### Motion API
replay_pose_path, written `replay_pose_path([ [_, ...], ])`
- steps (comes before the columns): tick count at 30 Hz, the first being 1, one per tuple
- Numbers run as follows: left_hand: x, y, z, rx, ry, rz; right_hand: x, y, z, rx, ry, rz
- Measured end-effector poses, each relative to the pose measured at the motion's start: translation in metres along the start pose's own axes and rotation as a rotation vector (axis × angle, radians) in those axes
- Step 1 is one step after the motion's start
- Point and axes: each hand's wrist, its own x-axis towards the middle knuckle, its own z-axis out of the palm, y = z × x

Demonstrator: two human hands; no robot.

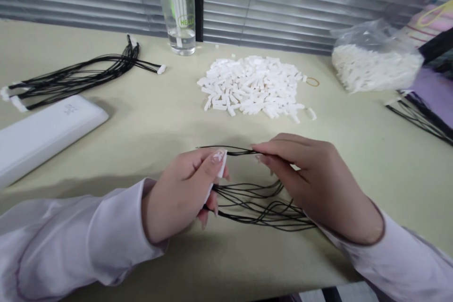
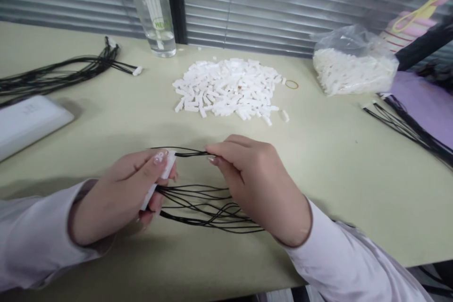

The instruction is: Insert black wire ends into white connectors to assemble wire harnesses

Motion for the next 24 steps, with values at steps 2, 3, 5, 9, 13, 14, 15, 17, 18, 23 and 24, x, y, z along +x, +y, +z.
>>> replay_pose_path([
  [2,0.0,0.0,0.0,-0.013,0.005,-0.001,0.0,-0.001,-0.003,-0.014,0.04,0.032],
  [3,0.0,0.0,0.0,-0.023,0.013,-0.008,0.0,-0.002,-0.006,-0.026,0.11,0.058],
  [5,0.001,0.001,0.001,-0.038,0.03,-0.036,-0.002,-0.004,-0.013,-0.035,0.228,0.093],
  [9,0.004,0.002,0.001,-0.097,0.078,-0.088,-0.004,-0.007,-0.024,-0.004,0.197,0.049],
  [13,0.006,0.003,0.002,-0.126,0.112,-0.142,-0.004,-0.008,-0.025,-0.002,0.166,0.011],
  [14,0.006,0.004,0.002,-0.133,0.117,-0.153,-0.004,-0.007,-0.025,-0.006,0.156,0.009],
  [15,0.006,0.005,0.002,-0.141,0.121,-0.159,-0.003,-0.007,-0.024,-0.009,0.145,0.002],
  [17,0.005,0.006,0.002,-0.155,0.122,-0.162,-0.003,-0.006,-0.024,-0.012,0.123,-0.013],
  [18,0.004,0.007,0.002,-0.156,0.122,-0.164,-0.004,-0.005,-0.024,-0.014,0.119,-0.019],
  [23,0.003,0.009,0.001,-0.148,0.122,-0.163,-0.005,-0.003,-0.024,-0.06,0.124,-0.022],
  [24,0.003,0.009,0.001,-0.146,0.12,-0.163,-0.005,-0.003,-0.023,-0.069,0.123,-0.025],
])
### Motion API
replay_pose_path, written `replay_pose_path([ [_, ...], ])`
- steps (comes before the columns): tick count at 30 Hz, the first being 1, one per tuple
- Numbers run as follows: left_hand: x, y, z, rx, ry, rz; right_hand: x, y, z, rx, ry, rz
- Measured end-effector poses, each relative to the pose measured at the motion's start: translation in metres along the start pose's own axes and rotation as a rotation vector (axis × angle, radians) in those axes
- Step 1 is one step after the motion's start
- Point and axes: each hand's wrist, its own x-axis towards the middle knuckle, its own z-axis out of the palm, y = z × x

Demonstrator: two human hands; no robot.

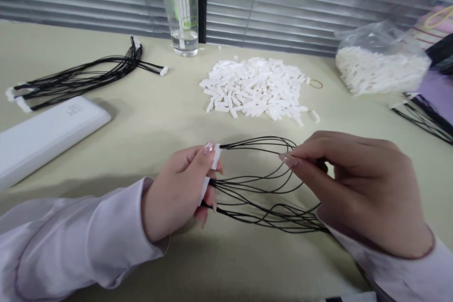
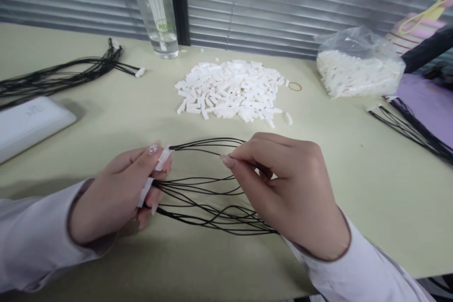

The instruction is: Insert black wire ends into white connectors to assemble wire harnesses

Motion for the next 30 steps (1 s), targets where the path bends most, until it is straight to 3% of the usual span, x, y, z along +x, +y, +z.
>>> replay_pose_path([
  [6,0.001,0.001,0.001,-0.018,-0.013,-0.009,-0.001,0.001,0.002,-0.066,0.013,-0.073],
  [10,0.001,0.0,0.001,-0.014,-0.006,-0.014,-0.001,0.006,0.0,-0.152,0.052,-0.205],
  [15,0.001,-0.004,0.0,0.049,-0.021,-0.006,0.0,0.009,0.0,-0.237,0.01,-0.325],
  [24,-0.007,-0.009,0.001,0.331,-0.154,0.206,-0.002,-0.008,0.027,-0.106,-0.198,-0.198],
  [30,-0.009,-0.011,-0.001,0.451,-0.18,0.276,-0.004,-0.013,0.036,-0.158,-0.21,-0.204],
])
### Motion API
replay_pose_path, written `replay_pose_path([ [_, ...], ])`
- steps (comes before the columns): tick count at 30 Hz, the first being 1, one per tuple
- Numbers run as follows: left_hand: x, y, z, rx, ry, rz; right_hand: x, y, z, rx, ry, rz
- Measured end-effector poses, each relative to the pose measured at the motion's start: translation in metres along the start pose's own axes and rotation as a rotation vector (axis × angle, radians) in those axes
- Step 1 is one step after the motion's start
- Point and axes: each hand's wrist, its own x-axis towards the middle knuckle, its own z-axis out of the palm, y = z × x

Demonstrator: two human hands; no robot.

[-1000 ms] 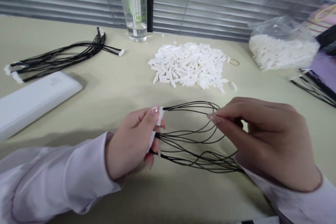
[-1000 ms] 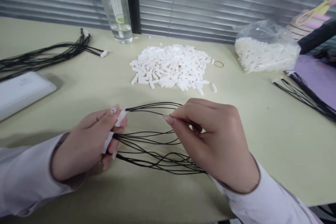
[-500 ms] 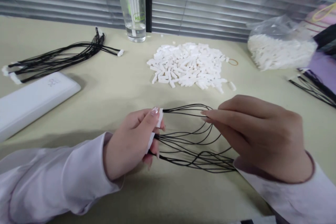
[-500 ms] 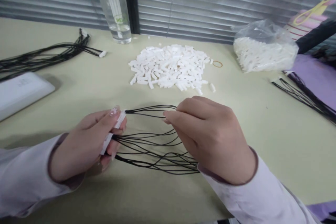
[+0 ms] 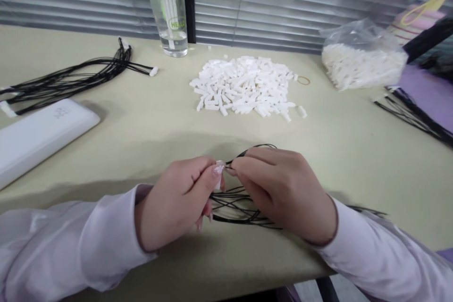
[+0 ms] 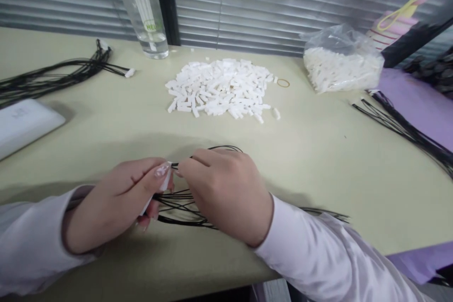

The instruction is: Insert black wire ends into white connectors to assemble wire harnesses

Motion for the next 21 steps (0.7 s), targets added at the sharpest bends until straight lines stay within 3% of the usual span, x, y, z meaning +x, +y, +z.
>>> replay_pose_path([
  [4,0.001,-0.001,0.0,-0.044,-0.013,-0.008,0.001,0.0,-0.001,0.004,0.028,-0.008],
  [8,0.004,-0.001,0.002,-0.247,0.107,-0.085,0.0,0.003,-0.01,-0.066,0.182,-0.106],
  [13,0.006,0.002,0.002,-0.371,0.191,-0.152,-0.005,0.001,-0.014,-0.11,0.051,-0.218],
  [21,0.009,-0.001,0.0,-0.459,0.213,-0.165,-0.001,0.006,-0.017,-0.093,0.072,-0.196],
])
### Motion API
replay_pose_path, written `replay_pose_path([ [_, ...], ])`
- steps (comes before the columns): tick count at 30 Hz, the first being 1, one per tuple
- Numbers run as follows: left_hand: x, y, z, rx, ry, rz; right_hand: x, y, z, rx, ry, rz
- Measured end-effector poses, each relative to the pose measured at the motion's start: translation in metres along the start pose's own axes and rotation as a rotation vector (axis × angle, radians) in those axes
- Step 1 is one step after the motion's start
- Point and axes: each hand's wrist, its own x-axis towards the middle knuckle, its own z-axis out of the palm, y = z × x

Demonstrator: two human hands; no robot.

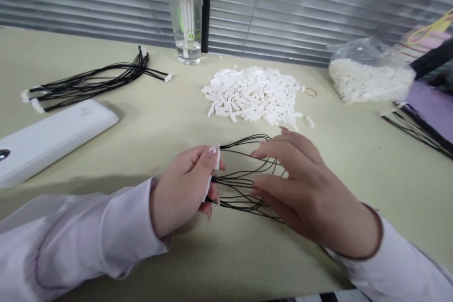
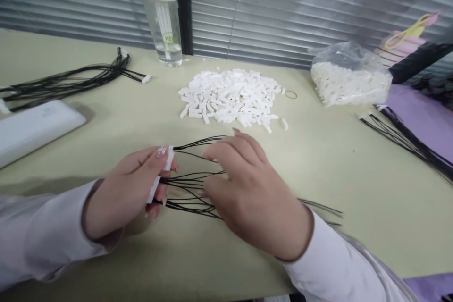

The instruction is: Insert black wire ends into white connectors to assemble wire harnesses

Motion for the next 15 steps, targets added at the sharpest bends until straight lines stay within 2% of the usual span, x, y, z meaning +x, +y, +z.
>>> replay_pose_path([
  [5,0.001,0.0,0.0,0.016,0.001,-0.015,-0.003,0.001,-0.006,-0.08,-0.006,0.03],
  [8,0.0,0.002,0.001,0.024,0.015,-0.037,-0.007,0.007,-0.012,-0.266,-0.041,0.045],
  [10,0.001,0.004,0.001,0.031,0.018,-0.042,-0.012,0.015,-0.018,-0.385,-0.019,0.091],
  [15,0.001,0.006,0.002,0.029,0.021,-0.063,-0.024,0.042,-0.031,-0.468,0.282,0.395],
])
